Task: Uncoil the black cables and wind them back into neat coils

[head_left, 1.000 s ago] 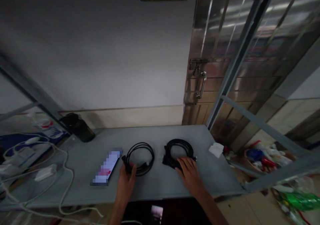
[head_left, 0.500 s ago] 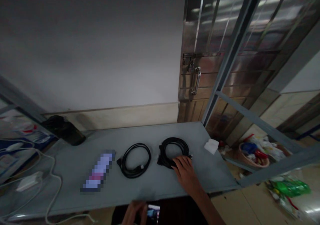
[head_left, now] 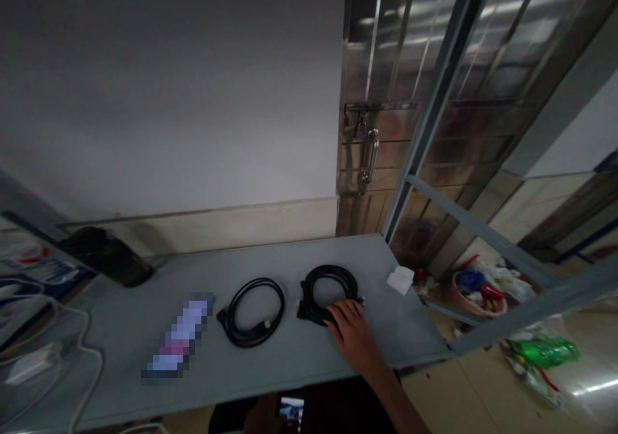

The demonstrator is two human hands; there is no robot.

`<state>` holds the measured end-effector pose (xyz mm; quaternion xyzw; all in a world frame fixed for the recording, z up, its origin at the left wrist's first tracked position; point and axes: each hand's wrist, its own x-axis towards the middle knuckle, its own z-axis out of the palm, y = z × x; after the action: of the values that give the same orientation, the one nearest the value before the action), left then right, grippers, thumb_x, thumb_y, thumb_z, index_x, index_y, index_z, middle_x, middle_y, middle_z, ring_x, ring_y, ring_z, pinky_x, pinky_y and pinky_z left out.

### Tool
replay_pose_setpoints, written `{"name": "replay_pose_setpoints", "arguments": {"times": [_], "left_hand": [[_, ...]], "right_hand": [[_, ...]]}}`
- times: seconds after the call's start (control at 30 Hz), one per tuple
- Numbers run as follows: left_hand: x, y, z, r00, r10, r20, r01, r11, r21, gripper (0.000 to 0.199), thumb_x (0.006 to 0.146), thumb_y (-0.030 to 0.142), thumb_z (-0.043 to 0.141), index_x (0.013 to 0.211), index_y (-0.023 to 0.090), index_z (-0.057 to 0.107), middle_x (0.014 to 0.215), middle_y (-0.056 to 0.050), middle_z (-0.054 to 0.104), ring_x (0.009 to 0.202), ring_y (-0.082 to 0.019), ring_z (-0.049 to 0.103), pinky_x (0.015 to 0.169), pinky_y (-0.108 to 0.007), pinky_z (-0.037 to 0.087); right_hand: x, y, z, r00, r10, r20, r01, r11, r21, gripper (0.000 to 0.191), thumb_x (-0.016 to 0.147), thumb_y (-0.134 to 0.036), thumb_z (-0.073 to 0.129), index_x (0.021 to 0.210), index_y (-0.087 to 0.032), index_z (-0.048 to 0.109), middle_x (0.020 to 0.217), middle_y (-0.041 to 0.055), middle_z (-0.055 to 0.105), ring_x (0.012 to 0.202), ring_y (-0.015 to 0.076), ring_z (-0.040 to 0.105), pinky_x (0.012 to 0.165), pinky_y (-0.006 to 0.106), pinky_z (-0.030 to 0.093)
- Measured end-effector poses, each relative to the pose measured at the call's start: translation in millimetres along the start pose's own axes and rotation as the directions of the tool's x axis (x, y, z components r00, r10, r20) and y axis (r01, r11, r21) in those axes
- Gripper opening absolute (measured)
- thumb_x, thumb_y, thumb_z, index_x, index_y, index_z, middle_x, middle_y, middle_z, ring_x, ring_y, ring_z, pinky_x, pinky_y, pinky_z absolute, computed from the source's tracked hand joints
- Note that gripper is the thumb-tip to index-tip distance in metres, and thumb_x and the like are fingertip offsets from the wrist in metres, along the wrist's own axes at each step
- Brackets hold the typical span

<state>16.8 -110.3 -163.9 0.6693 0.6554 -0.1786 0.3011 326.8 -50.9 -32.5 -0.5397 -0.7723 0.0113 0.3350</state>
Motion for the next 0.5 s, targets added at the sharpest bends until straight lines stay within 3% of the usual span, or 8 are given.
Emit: {"name": "replay_pose_setpoints", "arguments": {"times": [0.27,0.5], "left_hand": [[13.6,13.4,-21.4,0.998,0.051,0.033,-0.052,0.998,0.024,0.054,0.082,0.035,0.068,0.134,0.032,0.078,0.144,-0.009,0.079,0.150,-0.040,0.061,0.122,-0.050,0.046],[10.2,12.9,-21.9,0.997,0.071,-0.005,-0.071,0.997,0.012,0.049,0.086,0.037,0.064,0.131,0.031,0.080,0.148,-0.008,0.077,0.152,-0.035,0.060,0.124,-0.044,0.043]], "right_hand": [[1.7,-0.4,-0.8,1.000,0.012,0.003,-0.012,1.000,0.007,0.027,0.110,-0.020,0.064,0.137,-0.020,0.065,0.128,0.0107,0.071,0.121,0.0299,0.065,0.116,0.053,0.048],[1.4,-0.2,-2.4,1.000,0.015,0.019,-0.016,1.000,0.020,0.025,0.113,-0.022,0.061,0.138,-0.020,0.065,0.130,0.0112,0.071,0.123,0.0301,0.064,0.116,0.053,0.047]]}}
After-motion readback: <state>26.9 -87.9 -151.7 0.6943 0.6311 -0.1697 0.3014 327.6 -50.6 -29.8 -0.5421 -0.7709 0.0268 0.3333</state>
